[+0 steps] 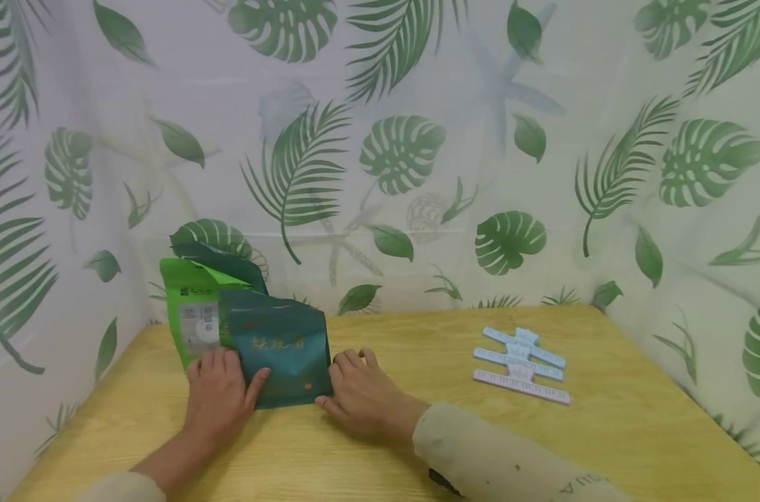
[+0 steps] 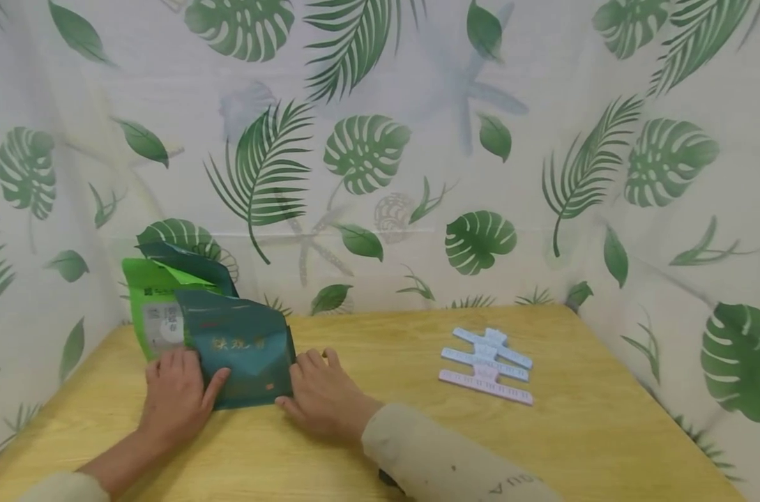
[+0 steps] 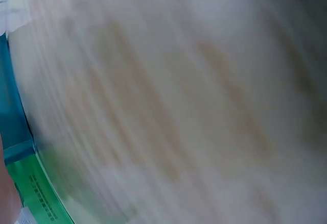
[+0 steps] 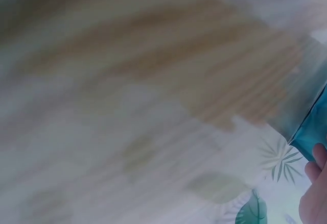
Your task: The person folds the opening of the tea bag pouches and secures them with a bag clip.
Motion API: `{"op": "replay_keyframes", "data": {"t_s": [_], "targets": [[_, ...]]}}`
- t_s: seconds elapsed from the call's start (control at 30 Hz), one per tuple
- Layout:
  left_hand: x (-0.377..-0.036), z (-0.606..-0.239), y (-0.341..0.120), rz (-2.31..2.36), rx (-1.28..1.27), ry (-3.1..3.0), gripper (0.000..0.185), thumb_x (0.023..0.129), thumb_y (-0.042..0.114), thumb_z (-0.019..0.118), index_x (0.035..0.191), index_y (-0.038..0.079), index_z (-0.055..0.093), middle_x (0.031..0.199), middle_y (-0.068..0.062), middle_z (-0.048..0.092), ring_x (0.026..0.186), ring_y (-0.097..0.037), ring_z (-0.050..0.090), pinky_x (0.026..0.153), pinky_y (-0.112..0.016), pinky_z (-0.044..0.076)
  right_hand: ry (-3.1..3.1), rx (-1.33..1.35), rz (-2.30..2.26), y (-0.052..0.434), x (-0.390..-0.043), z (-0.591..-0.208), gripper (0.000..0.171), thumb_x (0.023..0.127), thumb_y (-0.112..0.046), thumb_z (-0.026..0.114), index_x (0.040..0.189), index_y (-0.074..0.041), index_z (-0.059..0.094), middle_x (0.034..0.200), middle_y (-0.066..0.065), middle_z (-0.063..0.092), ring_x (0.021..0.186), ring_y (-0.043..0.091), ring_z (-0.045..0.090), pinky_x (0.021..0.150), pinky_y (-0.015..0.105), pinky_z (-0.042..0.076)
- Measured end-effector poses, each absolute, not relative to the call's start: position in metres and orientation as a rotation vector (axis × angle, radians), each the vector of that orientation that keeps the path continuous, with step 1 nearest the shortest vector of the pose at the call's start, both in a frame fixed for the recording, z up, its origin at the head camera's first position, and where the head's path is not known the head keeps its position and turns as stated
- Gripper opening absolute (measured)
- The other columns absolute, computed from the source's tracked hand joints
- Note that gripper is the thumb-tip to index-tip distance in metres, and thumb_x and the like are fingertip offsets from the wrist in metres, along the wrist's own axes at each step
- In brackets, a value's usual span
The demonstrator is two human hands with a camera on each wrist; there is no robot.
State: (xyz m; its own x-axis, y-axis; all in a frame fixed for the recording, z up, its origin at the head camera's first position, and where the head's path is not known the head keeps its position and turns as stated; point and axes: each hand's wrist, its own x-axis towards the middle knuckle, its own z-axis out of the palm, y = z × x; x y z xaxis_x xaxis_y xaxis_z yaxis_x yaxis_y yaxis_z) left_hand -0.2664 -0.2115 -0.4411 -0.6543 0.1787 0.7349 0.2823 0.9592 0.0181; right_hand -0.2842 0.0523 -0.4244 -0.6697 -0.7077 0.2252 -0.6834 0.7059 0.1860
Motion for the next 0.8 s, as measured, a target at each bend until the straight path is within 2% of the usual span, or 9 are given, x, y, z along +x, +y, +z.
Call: {"op": "replay_keyframes", "data": {"t_s": [0.13, 0.3, 0.6, 0.8], "targets": [[-0.268, -0.443, -0.206, -0.132, -0.31, -2.315, 0.079, 0.101, 0.067, 0.017, 0.09, -0.005, 0.046, 0.086, -0.02, 0.047, 0.084, -0.039, 0.044, 0.083, -0.055, 0.033, -2.619, 1.093, -0.132, 0.057, -0.285, -0.424, 0.052, 0.106, -0.053, 0.03, 0.111, -0.011, 0.059, 0.117, 0.005, 0.055, 0.111, 0.021, 0.046, 0.101, 0.045, 0.034], [-0.272, -0.445, -0.198, -0.095, -0.315, -2.316, 0.081, 0.101, 0.067, 0.012, 0.089, -0.005, 0.047, 0.087, -0.022, 0.049, 0.085, -0.04, 0.045, 0.083, -0.055, 0.034, -2.599, 1.073, -0.1, 0.064, -0.286, -0.426, 0.051, 0.105, -0.053, 0.033, 0.104, -0.01, 0.06, 0.112, 0.005, 0.056, 0.107, 0.021, 0.047, 0.099, 0.045, 0.034], [-0.274, -0.445, -0.189, -0.113, -0.329, -2.337, 0.075, 0.102, 0.066, 0.018, 0.087, -0.002, 0.045, 0.087, -0.019, 0.048, 0.087, -0.039, 0.045, 0.086, -0.054, 0.033, -2.563, 1.092, -0.104, 0.075, -0.288, -0.427, 0.051, 0.106, -0.052, 0.033, 0.101, -0.01, 0.062, 0.108, 0.005, 0.058, 0.103, 0.021, 0.048, 0.097, 0.045, 0.035], [-0.275, -0.443, -0.183, -0.108, -0.338, -2.355, 0.073, 0.102, 0.066, 0.017, 0.086, 0.0, 0.045, 0.086, -0.018, 0.047, 0.086, -0.037, 0.044, 0.083, -0.051, 0.031, -2.525, 1.101, -0.119, 0.082, -0.288, -0.426, 0.05, 0.107, -0.048, 0.033, 0.102, -0.009, 0.064, 0.11, 0.006, 0.061, 0.105, 0.022, 0.051, 0.097, 0.045, 0.036]]}}
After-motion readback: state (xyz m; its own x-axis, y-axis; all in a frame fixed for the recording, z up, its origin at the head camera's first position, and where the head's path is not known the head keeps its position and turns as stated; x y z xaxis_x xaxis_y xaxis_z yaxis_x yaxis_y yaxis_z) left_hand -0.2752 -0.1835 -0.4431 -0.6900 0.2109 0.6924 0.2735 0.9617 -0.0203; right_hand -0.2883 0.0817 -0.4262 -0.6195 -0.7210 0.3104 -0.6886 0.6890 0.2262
